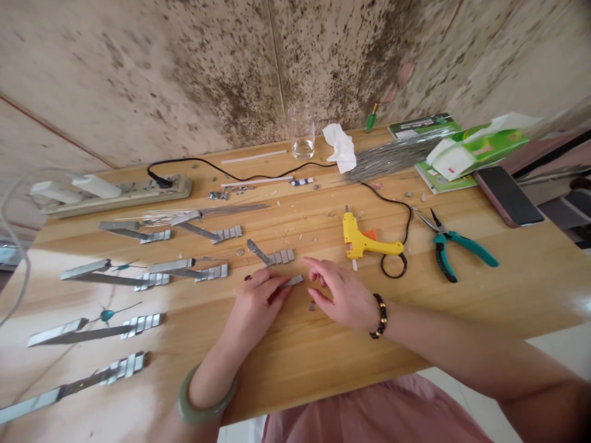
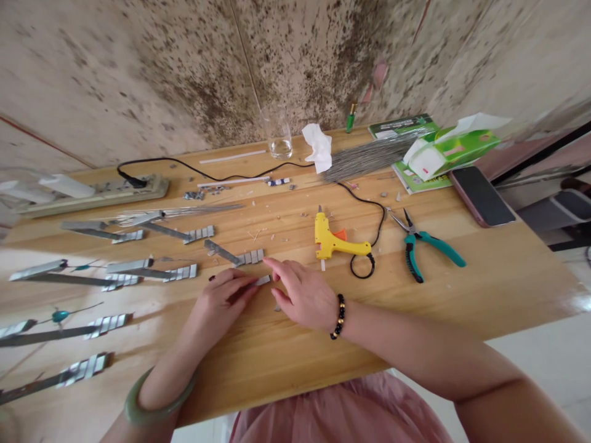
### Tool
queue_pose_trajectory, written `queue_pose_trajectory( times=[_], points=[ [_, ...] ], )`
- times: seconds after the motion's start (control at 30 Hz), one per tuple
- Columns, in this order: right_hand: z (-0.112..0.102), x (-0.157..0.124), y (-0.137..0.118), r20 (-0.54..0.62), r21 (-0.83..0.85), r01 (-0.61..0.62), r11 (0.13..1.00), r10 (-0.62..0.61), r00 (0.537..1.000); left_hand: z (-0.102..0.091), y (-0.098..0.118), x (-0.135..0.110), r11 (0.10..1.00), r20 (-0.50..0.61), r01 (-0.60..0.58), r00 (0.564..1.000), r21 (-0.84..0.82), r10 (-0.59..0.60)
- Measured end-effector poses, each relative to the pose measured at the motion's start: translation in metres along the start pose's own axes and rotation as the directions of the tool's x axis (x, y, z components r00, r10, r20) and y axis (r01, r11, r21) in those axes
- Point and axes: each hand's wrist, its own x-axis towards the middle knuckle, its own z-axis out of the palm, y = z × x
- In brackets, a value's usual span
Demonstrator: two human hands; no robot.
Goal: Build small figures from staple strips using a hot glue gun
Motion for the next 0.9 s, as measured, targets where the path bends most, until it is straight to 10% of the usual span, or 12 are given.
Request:
queue_pose_trajectory(
  times=[0.9],
  points=[
    [0.0065, 0.0079, 0.0028, 0.146, -0.238, 0.051, 0.970, -0.016, 0.989, 0.0009, 0.0019, 0.0001, 0.998, 0.087, -0.033, 0.996, 0.050, 0.028]
  ],
)
